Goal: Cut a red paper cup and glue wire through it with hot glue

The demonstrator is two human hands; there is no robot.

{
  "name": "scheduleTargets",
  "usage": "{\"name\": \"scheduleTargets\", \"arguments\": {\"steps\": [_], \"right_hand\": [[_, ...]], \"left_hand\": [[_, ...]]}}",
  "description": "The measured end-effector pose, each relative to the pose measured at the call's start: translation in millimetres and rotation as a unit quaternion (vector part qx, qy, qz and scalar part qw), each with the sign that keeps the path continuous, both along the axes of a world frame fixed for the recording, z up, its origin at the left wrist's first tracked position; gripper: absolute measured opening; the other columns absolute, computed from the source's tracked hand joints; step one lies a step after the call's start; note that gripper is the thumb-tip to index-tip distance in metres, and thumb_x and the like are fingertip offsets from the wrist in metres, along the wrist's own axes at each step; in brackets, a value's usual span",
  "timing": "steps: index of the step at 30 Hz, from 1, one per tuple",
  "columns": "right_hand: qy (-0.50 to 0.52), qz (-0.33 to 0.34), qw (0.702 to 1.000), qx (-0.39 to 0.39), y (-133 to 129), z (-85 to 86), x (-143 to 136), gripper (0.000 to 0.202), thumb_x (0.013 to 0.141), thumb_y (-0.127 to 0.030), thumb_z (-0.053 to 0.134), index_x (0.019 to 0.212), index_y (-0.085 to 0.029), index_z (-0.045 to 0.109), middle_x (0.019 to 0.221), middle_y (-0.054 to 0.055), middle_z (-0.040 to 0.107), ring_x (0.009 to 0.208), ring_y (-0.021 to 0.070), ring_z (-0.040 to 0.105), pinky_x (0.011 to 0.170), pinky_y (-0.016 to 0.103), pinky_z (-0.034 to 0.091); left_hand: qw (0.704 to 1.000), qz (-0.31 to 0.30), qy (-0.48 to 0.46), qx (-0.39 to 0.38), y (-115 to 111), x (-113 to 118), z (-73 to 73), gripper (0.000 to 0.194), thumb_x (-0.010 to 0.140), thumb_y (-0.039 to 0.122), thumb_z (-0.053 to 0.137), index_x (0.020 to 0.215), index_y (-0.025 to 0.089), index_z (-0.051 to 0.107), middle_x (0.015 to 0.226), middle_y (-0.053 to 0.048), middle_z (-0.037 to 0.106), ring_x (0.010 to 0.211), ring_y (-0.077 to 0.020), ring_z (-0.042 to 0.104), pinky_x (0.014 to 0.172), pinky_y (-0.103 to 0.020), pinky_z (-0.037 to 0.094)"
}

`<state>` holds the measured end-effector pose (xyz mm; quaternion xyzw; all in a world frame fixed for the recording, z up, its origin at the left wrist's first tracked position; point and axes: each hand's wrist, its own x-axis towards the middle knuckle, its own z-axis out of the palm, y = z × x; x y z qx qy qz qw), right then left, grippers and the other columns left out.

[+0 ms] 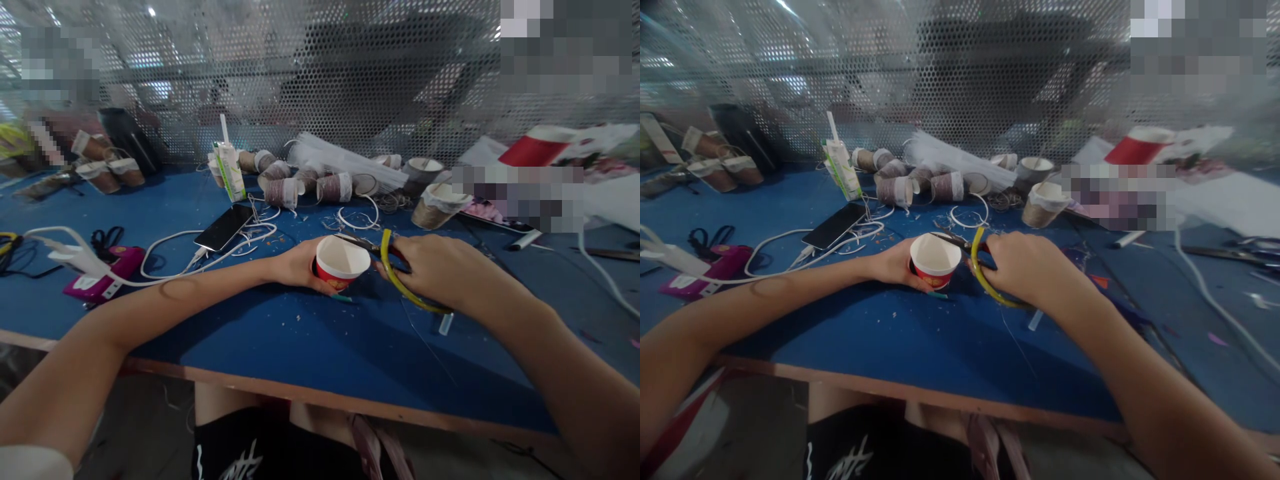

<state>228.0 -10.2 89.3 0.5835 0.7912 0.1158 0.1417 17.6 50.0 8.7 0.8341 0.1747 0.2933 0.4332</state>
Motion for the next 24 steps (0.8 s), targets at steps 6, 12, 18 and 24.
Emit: {"name": "scheduleTargets", "arguments": {"steps": [6, 12, 18, 24], "right_hand": [[-0.009, 0.005, 1.0, -0.026, 4, 1.9, 2, 0.036, 0.092, -0.04, 0.037, 0.091, -0.014, 0.061, 0.086, 0.015, 0.07, 0.078, 0.0296, 0.066, 0.058, 0.032, 0.036], [-0.004, 0.005, 1.0, -0.017, 7, 0.9, 2, 0.033, 0.091, -0.039, 0.039, 0.093, -0.014, 0.06, 0.093, 0.015, 0.07, 0.082, 0.0298, 0.066, 0.06, 0.032, 0.037], [-0.008, 0.021, 1.0, -0.016, 10, 0.3, 0, 0.038, 0.091, -0.041, 0.036, 0.091, -0.013, 0.062, 0.084, 0.015, 0.07, 0.076, 0.0283, 0.065, 0.057, 0.031, 0.033], [0.003, 0.034, 0.999, -0.02, 14, -2.0, 8, 0.037, 0.09, -0.039, 0.037, 0.09, -0.013, 0.063, 0.083, 0.015, 0.07, 0.072, 0.0254, 0.064, 0.057, 0.03, 0.031]], "left_hand": [[1.0, -0.002, 0.012, -0.003, 1, 0, 0.2, 0.081, 0.052, 0.039, 0.084, 0.122, 0.011, 0.052, 0.128, -0.018, 0.059, 0.118, -0.0296, 0.056, 0.104, -0.042, 0.042], [1.0, -0.009, 0.014, -0.018, 4, -1, -2.2, 0.08, 0.052, 0.038, 0.085, 0.12, 0.014, 0.052, 0.124, -0.015, 0.062, 0.114, -0.0279, 0.059, 0.101, -0.041, 0.045], [0.999, -0.025, 0.007, -0.02, 4, -1, -1.9, 0.077, 0.055, 0.036, 0.082, 0.121, 0.011, 0.05, 0.126, -0.018, 0.059, 0.116, -0.0289, 0.057, 0.102, -0.043, 0.044], [0.999, -0.032, 0.022, -0.037, 5, -2, -1.5, 0.077, 0.055, 0.031, 0.082, 0.123, 0.013, 0.05, 0.124, -0.015, 0.062, 0.114, -0.028, 0.059, 0.101, -0.042, 0.045]]}}
